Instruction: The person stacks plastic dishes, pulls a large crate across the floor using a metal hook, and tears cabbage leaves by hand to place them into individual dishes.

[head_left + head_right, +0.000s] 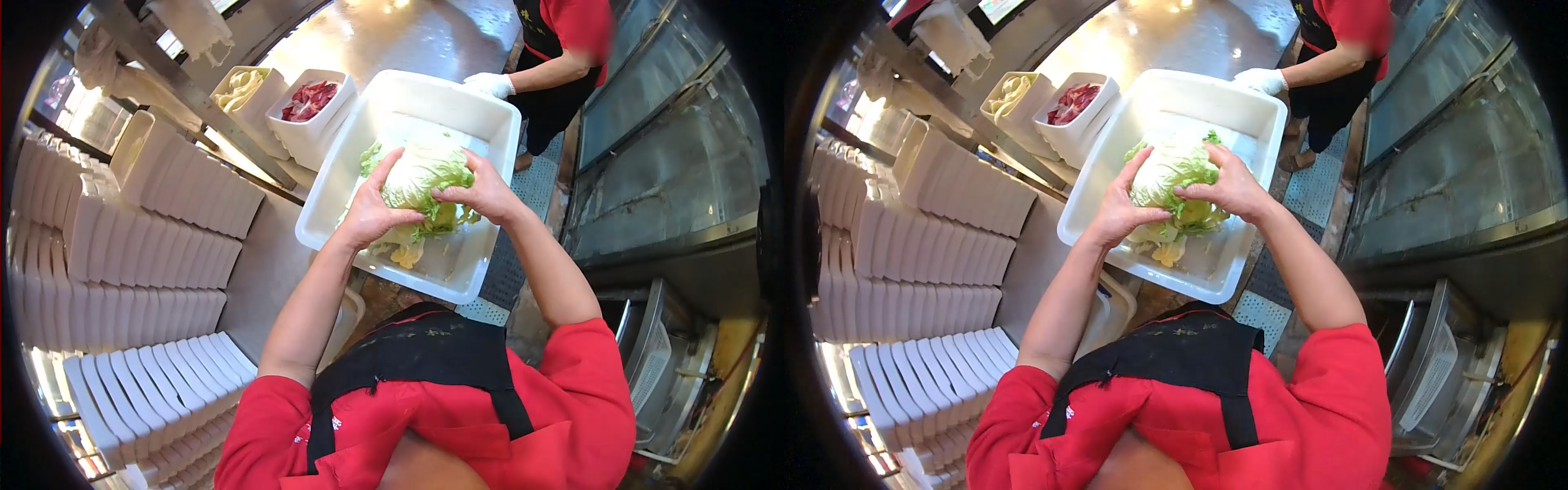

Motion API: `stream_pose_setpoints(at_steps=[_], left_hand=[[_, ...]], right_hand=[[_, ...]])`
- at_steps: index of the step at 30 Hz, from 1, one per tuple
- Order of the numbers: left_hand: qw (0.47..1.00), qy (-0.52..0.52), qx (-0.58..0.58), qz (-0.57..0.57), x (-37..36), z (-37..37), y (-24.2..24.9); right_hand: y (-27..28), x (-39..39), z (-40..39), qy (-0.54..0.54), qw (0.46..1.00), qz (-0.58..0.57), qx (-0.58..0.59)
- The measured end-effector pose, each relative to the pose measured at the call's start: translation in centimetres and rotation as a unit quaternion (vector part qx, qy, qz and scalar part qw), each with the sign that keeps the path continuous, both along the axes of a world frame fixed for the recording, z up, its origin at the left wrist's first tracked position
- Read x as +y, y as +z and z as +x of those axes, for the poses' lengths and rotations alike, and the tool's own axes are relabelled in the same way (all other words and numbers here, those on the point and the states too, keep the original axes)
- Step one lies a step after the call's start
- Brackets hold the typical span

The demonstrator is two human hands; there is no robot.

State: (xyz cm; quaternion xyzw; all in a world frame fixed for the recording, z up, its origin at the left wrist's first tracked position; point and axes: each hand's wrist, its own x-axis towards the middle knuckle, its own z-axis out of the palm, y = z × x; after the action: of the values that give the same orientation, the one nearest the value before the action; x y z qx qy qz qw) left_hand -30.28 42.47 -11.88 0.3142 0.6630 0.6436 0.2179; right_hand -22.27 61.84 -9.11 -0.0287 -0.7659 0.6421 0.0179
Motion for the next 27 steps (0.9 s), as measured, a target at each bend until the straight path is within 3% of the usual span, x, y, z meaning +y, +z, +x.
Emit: stream_pose_setpoints(at_steps=[1, 3, 5, 6, 7, 9, 10, 13, 14, 15, 17, 18, 21, 23, 25, 27], left_hand=[[1.000, 0.005, 0.001, 0.002, -0.2, 0.1, 0.3], [0.998, -0.002, 0.053, -0.046, -0.5, 0.4, 1.5], [0.999, 0.005, 0.032, -0.037, -0.8, 0.7, 2.7], [0.999, 0.005, 0.011, -0.030, -0.9, 0.7, 3.2], [0.999, 0.010, 0.014, -0.027, -1.0, 0.5, 3.4], [0.996, -0.018, -0.079, 0.042, -1.5, 0.2, 3.8], [0.996, -0.012, -0.075, 0.046, -1.7, 0.3, 4.1], [0.997, 0.018, -0.056, 0.042, -2.7, 0.4, 4.4], [0.999, 0.031, 0.003, 0.019, -2.8, 0.6, 4.4], [0.997, 0.044, 0.061, -0.005, -2.9, 0.9, 4.4], [0.995, 0.064, 0.077, -0.014, -2.7, 1.2, 4.4], [0.995, 0.078, 0.061, -0.030, -2.5, 1.3, 4.4], [0.995, 0.092, 0.010, -0.027, -3.0, 1.5, 4.3], [0.952, -0.006, -0.233, 0.200, -4.6, 1.7, 4.4], [0.873, -0.007, -0.354, 0.335, -7.5, 2.4, 5.1], [0.904, 0.034, -0.307, 0.297, -10.9, 3.2, 6.1]], right_hand=[[-0.2, 0.2, 0.3, -0.010, 0.995, 0.093, 0.022], [0.2, 0.6, 0.4, 0.005, 0.989, 0.136, 0.053], [1.1, 0.8, 0.6, 0.018, 0.967, 0.223, 0.118], [1.1, 1.0, 0.6, -0.002, 0.943, 0.312, 0.113], [1.5, 1.1, 0.5, 0.002, 0.942, 0.314, 0.118], [2.1, 0.9, 0.5, 0.027, 0.897, 0.432, 0.093], [2.2, 0.9, 0.4, 0.079, 0.888, 0.453, 0.008], [1.9, 0.4, 1.0, 0.151, 0.860, 0.485, 0.045], [2.0, 0.5, 0.1, 0.169, 0.939, 0.294, 0.060], [2.3, 0.4, -0.6, 0.192, 0.980, 0.052, 0.028], [2.7, -1.1, -1.5, 0.150, 0.967, -0.203, 0.023], [4.0, -2.5, -1.7, 0.091, 0.962, -0.255, -0.016], [5.6, -4.4, -3.9, 0.057, 0.984, -0.171, -0.014], [7.4, -5.4, -4.7, 0.079, 0.977, -0.199, -0.013], [8.8, -6.9, -5.6, 0.147, 0.961, -0.233, 0.022], [9.6, -9.4, -6.2, 0.186, 0.952, -0.243, 0.021]])
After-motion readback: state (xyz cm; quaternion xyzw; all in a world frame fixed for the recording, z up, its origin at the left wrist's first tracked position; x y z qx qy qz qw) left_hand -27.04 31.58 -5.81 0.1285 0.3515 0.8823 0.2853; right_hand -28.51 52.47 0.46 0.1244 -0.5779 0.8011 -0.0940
